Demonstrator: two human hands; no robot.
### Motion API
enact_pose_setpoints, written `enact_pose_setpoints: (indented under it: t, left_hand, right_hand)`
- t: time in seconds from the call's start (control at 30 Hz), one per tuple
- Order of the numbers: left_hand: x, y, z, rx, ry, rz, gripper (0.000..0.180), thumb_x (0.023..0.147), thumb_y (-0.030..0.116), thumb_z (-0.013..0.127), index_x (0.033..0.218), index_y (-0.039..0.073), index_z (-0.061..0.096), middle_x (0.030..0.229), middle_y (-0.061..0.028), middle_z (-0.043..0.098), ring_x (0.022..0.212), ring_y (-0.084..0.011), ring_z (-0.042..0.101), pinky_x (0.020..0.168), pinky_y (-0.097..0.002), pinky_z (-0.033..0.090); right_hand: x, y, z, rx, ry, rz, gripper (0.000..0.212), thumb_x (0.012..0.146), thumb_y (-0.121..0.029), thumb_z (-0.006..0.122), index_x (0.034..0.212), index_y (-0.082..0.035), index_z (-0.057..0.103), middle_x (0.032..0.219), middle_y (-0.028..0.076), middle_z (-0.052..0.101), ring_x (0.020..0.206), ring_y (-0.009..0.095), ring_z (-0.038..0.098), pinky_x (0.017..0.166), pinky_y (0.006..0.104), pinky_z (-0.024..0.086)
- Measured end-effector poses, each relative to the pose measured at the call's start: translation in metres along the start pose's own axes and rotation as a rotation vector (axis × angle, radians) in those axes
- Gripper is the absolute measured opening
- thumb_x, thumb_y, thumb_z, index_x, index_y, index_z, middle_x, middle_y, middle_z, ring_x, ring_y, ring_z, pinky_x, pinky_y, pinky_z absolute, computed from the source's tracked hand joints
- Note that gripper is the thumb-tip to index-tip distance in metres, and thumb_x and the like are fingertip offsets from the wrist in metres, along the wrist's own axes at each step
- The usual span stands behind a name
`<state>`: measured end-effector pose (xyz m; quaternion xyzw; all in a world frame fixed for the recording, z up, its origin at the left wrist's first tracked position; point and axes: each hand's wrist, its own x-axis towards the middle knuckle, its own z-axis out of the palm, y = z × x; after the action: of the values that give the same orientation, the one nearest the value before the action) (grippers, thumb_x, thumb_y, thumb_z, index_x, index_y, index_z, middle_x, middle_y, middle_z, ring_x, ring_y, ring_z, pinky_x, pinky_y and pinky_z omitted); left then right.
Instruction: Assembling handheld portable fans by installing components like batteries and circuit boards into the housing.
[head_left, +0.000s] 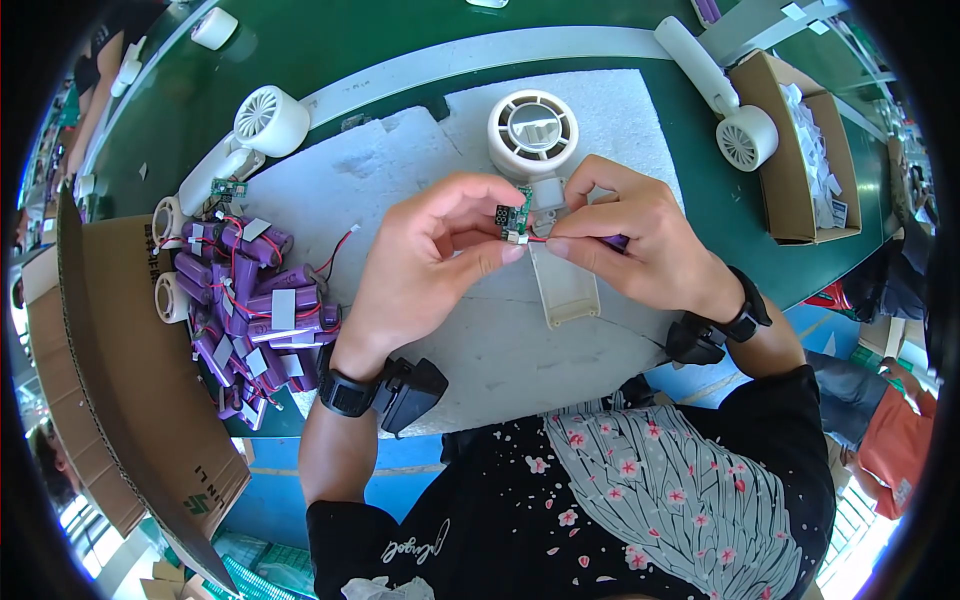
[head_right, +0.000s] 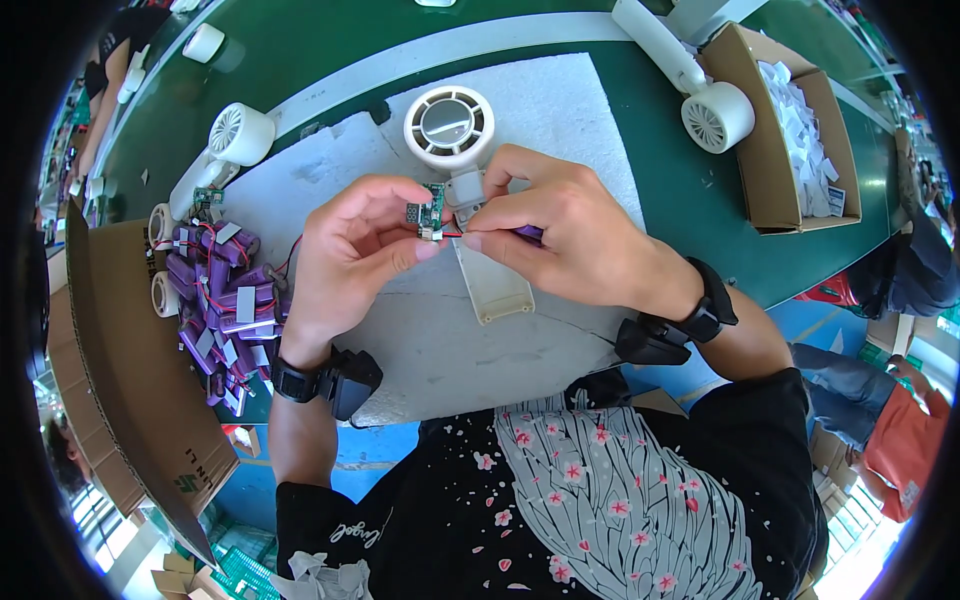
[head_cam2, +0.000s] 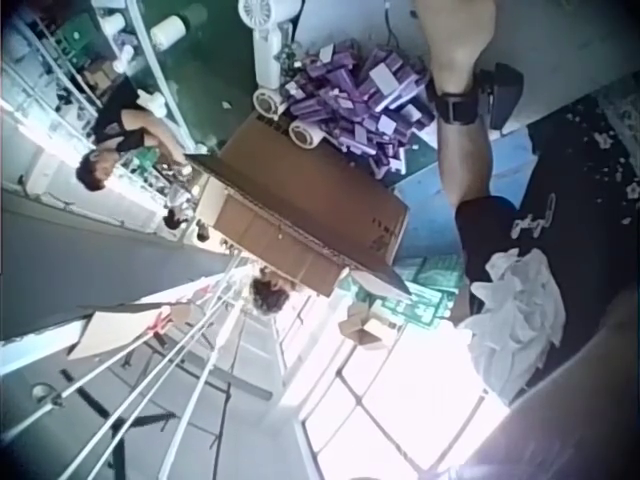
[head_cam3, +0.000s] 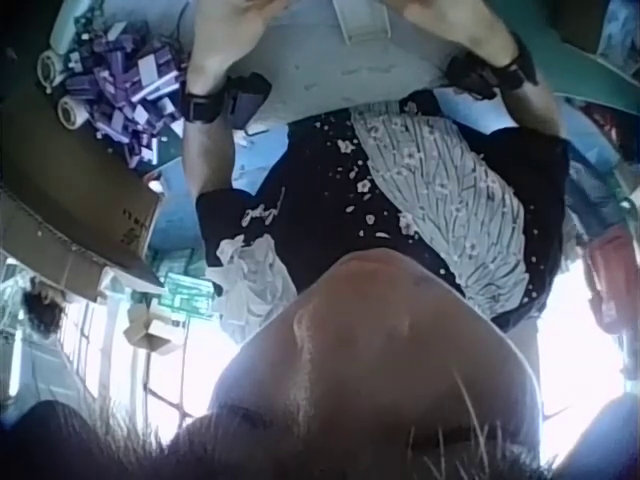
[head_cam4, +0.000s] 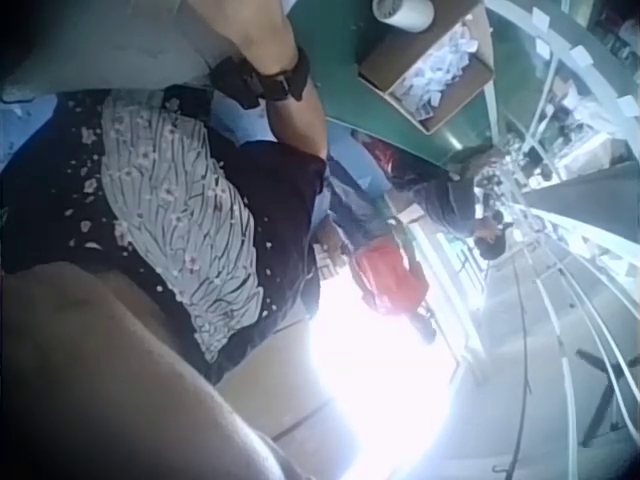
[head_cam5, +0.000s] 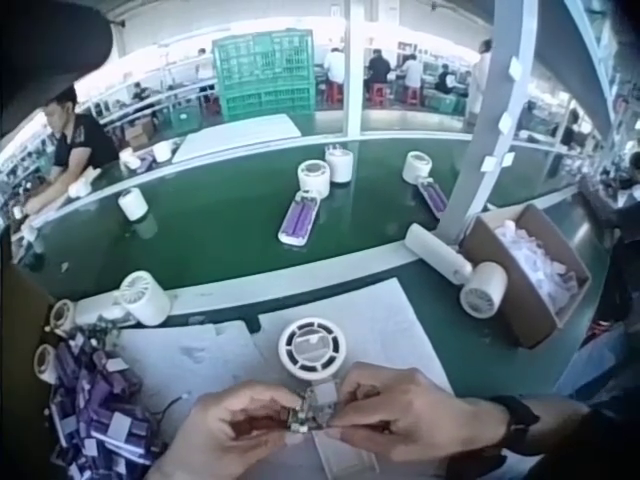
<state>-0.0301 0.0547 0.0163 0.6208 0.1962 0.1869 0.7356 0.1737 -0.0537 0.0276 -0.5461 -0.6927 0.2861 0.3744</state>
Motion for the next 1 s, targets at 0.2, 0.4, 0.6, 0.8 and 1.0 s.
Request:
enact_pose_setpoints:
  t: [0.2,0.4,0.6,0.8,1.0]
  left_hand:
    - [-0.0015,-0.0021,-0.0011,0.193,0.037,0.114,0.033,0.081,-0.011,0.070,0.111,-0.002,0.060,0.104,-0.0105,0.068,0.096,-0.0165,0.067,0.086,-0.0303,0.056]
    - [-0.0019,-0.0025,0.0027,0.225,0.049,0.141,0.036,0.077,-0.014,0.071,0.110,-0.003,0.060,0.107,-0.0117,0.067,0.096,-0.0187,0.067,0.087,-0.0325,0.056]
    - [-0.0010,-0.0048,0.0059,0.192,0.136,0.187,0.033,0.076,-0.012,0.073,0.106,0.000,0.066,0.099,-0.0076,0.068,0.088,-0.0144,0.068,0.081,-0.0278,0.057]
    - [-0.0013,-0.0065,0.0062,0.080,0.136,0.165,0.033,0.077,-0.014,0.071,0.106,-0.001,0.066,0.103,-0.0083,0.067,0.090,-0.0155,0.068,0.082,-0.0280,0.057]
    - [-0.0016,-0.0091,0.0064,0.041,0.139,0.169,0.033,0.077,-0.015,0.070,0.106,-0.002,0.065,0.105,-0.0087,0.067,0.093,-0.0160,0.067,0.085,-0.0291,0.056]
  right_hand:
    - [0.0001,0.0019,0.0006,0.028,0.013,0.004,0.007,0.080,-0.001,0.072,0.087,0.000,0.072,0.087,0.008,0.055,0.060,0.012,0.051,0.052,0.0266,0.038]
    - [-0.0005,0.0035,0.0001,0.068,0.021,0.041,0.006,0.081,-0.001,0.071,0.086,0.000,0.071,0.087,0.007,0.055,0.060,0.012,0.051,0.053,0.0264,0.037]
    - [-0.0006,0.0055,0.0005,0.124,0.030,0.053,0.005,0.082,-0.002,0.070,0.086,0.001,0.070,0.087,0.007,0.055,0.061,0.012,0.050,0.053,0.0263,0.036]
    - [-0.0007,0.0074,0.0012,0.117,0.028,0.037,0.005,0.081,-0.002,0.070,0.085,0.001,0.070,0.088,0.006,0.055,0.061,0.011,0.049,0.053,0.0261,0.035]
    - [-0.0011,0.0046,0.0027,0.080,0.031,0.026,0.005,0.081,-0.002,0.070,0.085,0.001,0.069,0.088,0.006,0.054,0.059,0.010,0.049,0.052,0.0250,0.035]
